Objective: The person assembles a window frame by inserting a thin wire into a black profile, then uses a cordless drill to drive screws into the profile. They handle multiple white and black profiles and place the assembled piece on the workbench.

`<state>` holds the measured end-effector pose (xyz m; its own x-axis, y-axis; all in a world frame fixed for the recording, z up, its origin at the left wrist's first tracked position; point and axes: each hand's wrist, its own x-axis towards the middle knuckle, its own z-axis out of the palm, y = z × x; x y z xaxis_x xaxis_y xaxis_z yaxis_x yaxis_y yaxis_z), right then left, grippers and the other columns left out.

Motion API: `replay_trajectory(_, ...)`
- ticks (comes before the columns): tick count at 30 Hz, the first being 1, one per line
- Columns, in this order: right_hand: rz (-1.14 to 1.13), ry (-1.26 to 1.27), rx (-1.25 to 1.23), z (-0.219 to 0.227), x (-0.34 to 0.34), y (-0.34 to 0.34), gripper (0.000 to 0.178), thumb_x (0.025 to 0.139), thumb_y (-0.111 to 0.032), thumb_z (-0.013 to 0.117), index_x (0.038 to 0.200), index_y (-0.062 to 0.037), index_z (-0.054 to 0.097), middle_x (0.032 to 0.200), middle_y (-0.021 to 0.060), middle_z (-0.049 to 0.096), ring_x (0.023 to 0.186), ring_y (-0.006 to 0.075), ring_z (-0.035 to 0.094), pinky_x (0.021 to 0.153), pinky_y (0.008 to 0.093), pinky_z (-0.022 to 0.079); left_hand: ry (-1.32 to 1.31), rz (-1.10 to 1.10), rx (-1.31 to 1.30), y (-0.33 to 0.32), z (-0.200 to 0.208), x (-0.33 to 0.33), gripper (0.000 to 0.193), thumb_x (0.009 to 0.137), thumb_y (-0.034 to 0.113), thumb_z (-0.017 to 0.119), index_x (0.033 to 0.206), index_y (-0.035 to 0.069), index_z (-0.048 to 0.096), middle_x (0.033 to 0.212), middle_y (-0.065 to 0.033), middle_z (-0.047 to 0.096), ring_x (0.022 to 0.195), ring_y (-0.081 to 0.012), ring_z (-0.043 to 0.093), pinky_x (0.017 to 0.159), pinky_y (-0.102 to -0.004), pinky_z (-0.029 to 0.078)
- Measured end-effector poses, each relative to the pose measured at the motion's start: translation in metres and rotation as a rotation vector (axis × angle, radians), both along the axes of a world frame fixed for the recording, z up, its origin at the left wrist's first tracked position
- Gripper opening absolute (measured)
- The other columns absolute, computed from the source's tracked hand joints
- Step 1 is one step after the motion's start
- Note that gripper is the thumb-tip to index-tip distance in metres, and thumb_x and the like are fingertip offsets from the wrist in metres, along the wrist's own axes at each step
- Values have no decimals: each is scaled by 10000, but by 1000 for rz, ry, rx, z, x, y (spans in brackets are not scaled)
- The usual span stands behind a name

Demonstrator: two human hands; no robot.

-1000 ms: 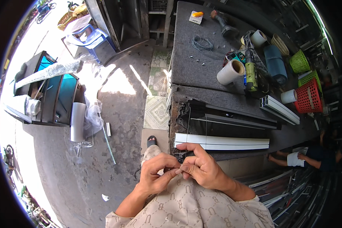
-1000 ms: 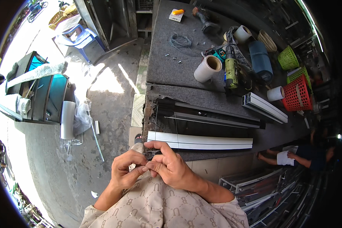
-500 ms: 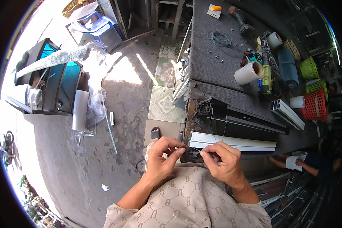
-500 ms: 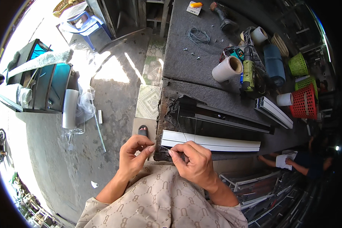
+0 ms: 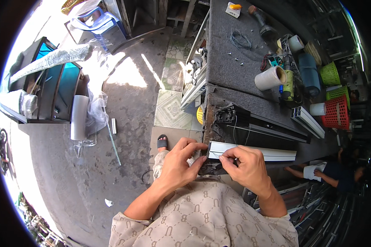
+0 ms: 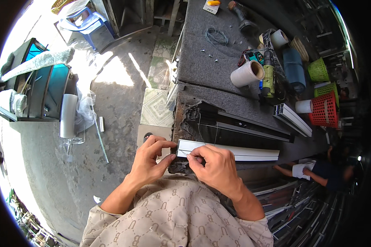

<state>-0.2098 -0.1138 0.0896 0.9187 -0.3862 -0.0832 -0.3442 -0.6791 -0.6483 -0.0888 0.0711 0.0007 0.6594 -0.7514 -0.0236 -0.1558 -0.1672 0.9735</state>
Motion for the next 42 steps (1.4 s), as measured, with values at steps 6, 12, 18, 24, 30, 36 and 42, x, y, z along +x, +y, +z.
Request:
replay_trajectory(6,2,49,-2,2,9,0,128,905,-95,851,907,14,783,772,116,752,623,217,713,576,350,533,22,-10,5,0,-1,1,317,916,74,841,1230,106,805,1116,-77,691,821,-224,644,713,-353,546)
replay_trajectory(12,-23,35,12,4,15,3,138,906,-86,859,916,35,794,779,124,767,554,132,633,526,307,479,22,-9,0,0,2,4,289,948,113,817,1237,118,796,1107,-85,692,792,-265,687,685,-380,557)
replay_trajectory(18,-24,63,-7,8,19,3,149,908,-91,860,914,43,795,768,129,766,539,125,619,519,307,474,39,-23,12,0,3,5,279,949,124,817,1227,122,800,1112,-81,695,759,-262,681,671,-380,555)
replay_trajectory(24,-29,170,24,17,18,1,162,911,-108,835,889,38,769,794,156,769,639,243,750,596,348,570,31,-33,1,-1,2,6,269,949,134,815,1218,118,804,1117,-85,693,782,-261,686,676,-385,554)
replay_trajectory(30,-14,147,29,13,20,-2,166,915,-117,830,905,42,784,781,155,773,611,207,721,575,339,544,-6,-38,-12,-2,1,7,265,948,143,816,1212,118,808,1112,-87,686,795,-264,686,670,-384,550)
replay_trajectory(36,-25,156,76,14,20,-3,180,923,-132,835,917,44,800,724,144,757,552,160,682,549,310,511,41,-43,4,-1,3,7,262,950,143,817,1210,115,812,1109,-89,683,799,-263,685,666,-386,556)
replay_trajectory(42,-16,169,88,15,22,-6,206,937,-144,837,923,58,800,669,122,737,524,121,660,533,292,499,30,-45,-11,-1,2,7,260,952,139,817,1211,115,814,1112,-89,682,802,-258,687,664,-383,553)
